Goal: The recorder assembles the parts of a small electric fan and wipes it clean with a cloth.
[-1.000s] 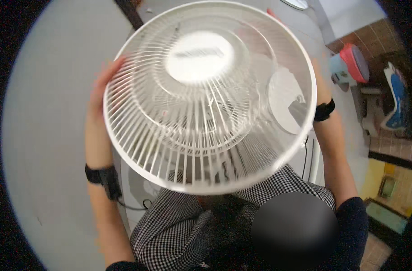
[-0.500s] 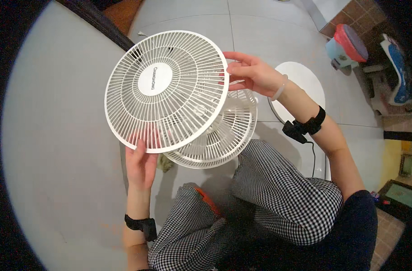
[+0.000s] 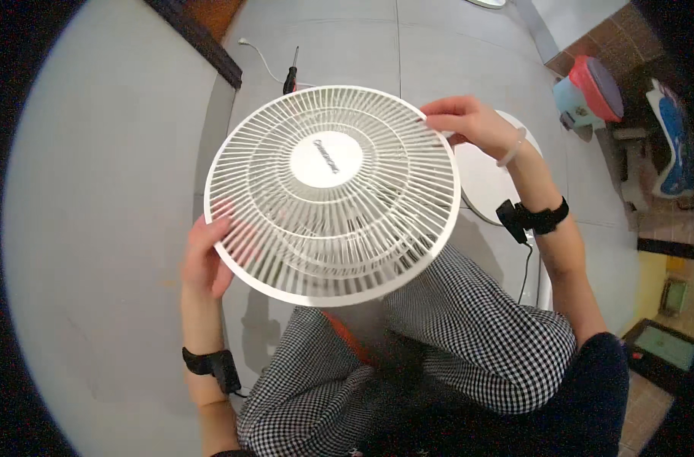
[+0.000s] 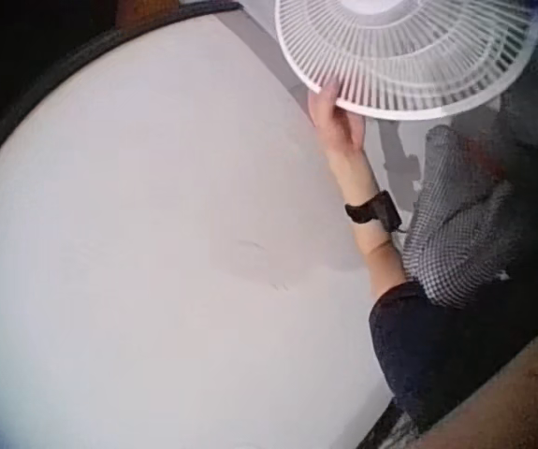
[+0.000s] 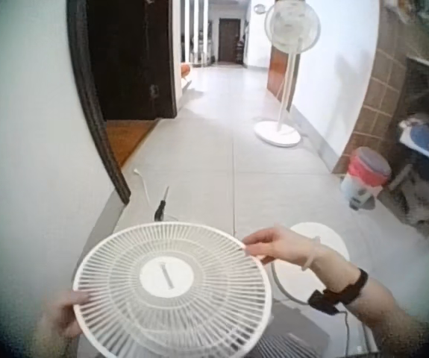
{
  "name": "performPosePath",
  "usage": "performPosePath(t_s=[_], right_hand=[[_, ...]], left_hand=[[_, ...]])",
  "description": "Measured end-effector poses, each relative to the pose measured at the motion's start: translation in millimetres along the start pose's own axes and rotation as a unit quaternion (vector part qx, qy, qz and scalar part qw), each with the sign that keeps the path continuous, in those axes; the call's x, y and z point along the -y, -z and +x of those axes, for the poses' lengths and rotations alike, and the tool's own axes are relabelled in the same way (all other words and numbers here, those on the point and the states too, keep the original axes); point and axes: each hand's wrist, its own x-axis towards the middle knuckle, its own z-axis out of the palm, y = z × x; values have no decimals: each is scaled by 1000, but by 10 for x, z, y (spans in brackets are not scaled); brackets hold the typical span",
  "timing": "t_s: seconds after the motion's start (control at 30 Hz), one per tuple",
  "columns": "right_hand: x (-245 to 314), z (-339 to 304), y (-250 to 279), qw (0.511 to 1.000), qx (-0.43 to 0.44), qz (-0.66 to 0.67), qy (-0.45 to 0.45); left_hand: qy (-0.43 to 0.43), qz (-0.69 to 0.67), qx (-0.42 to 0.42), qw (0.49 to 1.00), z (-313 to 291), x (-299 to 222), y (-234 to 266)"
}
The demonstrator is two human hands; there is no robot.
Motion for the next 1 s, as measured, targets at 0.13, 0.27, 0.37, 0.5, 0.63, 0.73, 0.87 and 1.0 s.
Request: performPosePath(t_s=[0.13, 0.27, 0.37, 0.5, 0.63, 0.73, 0.87, 1.0], right_hand=[[-121, -110, -75, 999, 30, -28, -21], [-225, -99, -167, 999, 29, 9, -31], [-233, -141, -154, 999, 0, 20, -41], [-234, -132, -179, 996, 1, 25, -83], [-138, -181, -247, 996, -4, 7, -87], [-155, -217, -239, 996, -9, 18, -84], [-177, -267, -270, 995, -17, 8, -96], [-270, -279, -262, 993, -14, 41, -113]], left_hand=[[3, 76, -22, 997, -191, 147, -107], [16, 127, -28, 991, -266, 195, -146], [20, 143, -20, 989, -186, 241, -67], [39, 105, 4, 994, -101, 213, 107], [51, 68, 11, 996, -42, 188, 257], [75, 78, 54, 993, 3, 89, 318], [63, 88, 84, 991, 47, 119, 360], [48, 96, 38, 994, 142, 220, 336]])
